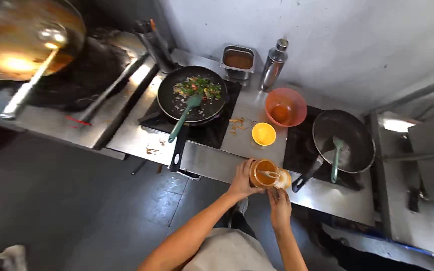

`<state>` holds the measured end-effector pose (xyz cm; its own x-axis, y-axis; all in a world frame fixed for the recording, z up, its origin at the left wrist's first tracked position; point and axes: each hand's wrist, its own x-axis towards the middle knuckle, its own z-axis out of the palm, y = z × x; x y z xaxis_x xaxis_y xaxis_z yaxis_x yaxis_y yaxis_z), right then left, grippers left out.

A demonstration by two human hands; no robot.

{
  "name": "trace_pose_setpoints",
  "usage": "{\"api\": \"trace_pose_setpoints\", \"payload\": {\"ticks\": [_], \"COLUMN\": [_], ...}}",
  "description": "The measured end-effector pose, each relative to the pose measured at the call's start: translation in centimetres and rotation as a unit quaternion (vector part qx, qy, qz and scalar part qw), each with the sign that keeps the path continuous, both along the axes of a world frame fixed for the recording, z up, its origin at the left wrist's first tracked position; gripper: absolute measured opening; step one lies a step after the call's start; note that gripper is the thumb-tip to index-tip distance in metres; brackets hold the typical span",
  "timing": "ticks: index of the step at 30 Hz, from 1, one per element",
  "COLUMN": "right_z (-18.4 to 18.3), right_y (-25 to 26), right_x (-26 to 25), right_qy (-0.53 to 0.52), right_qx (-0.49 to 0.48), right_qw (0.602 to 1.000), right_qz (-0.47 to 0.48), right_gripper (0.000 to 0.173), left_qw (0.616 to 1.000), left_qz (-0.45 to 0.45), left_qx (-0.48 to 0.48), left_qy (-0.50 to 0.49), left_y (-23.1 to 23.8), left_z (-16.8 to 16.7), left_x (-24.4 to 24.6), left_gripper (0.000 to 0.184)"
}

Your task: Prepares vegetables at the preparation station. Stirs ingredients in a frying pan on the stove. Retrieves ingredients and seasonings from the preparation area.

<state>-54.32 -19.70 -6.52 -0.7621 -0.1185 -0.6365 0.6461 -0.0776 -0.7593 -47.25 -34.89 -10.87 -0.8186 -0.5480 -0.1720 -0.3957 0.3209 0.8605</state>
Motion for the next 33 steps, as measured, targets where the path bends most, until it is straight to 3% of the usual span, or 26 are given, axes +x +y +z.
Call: {"api": "trace_pose_setpoints", "payload": {"ticks": [4,6,8,10,11,14,17,20,22,24,26,30,31,33], "right_z": [-0.8,-1.1,-0.7,0.4,1.3,4.7,8.4,9.3,9.4,9.5,9.1,9.1,9.5,11.5], "right_y": [0.8,1.1,1.9,2.2,1.2,-9.9,-25.5,-34.2,-35.8,-36.7,-37.4,-38.0,-38.1,-37.6], "right_x": [0.4,0.8,2.2,5.4,6.8,9.5,9.5,10.1,11.1,11.5,11.0,10.1,9.9,8.7], "right_qy": [0.025,0.028,0.018,0.041,0.074,0.247,0.338,0.327,0.324,0.314,0.301,0.352,0.359,0.364], "right_qx": [0.03,0.045,0.094,0.147,0.144,0.117,0.225,0.347,0.376,0.412,0.466,0.536,0.551,0.567], "right_qw": [0.999,0.999,0.995,0.969,0.942,0.831,0.754,0.707,0.69,0.67,0.631,0.579,0.562,0.543], "right_qz": [0.013,0.007,0.038,0.193,0.295,0.485,0.516,0.523,0.528,0.532,0.542,0.504,0.502,0.502], "right_gripper": [0.049,0.048,0.044,0.035,0.03,0.026,0.046,0.074,0.077,0.077,0.075,0.053,0.048,0.044], "left_qw": [0.998,0.996,0.99,0.948,0.939,0.965,0.971,0.967,0.962,0.947,0.912,0.869,0.867,0.85], "left_qz": [-0.021,-0.039,0.005,0.125,0.18,0.251,0.194,0.131,0.124,0.078,0.011,0.081,0.062,-0.012], "left_qx": [0.041,0.017,-0.135,-0.291,-0.294,-0.061,0.138,0.203,0.233,0.311,0.385,0.415,0.424,0.506], "left_qy": [-0.049,-0.074,-0.037,-0.003,-0.016,-0.042,0.034,0.079,0.071,-0.014,-0.139,-0.257,-0.254,-0.148], "left_y": [-0.2,-2.0,-4.9,-10.4,-13.7,-21.6,-24.5,-25.9,-26.9,-27.2,-26.6,-25.3,-25.4,-25.4], "left_z": [2.9,6.3,9.1,11.0,11.6,10.8,9.7,9.9,8.6,6.3,2.6,-7.4,-7.4,-3.9], "left_x": [1.8,4.6,8.6,12.4,13.7,15.4,15.8,18.1,20.8,24.6,28.4,30.2,29.3,26.0], "left_gripper": [0.118,0.092,0.056,0.04,0.045,0.065,0.05,0.042,0.029,0.02,0.026,0.047,0.045,0.04]}}
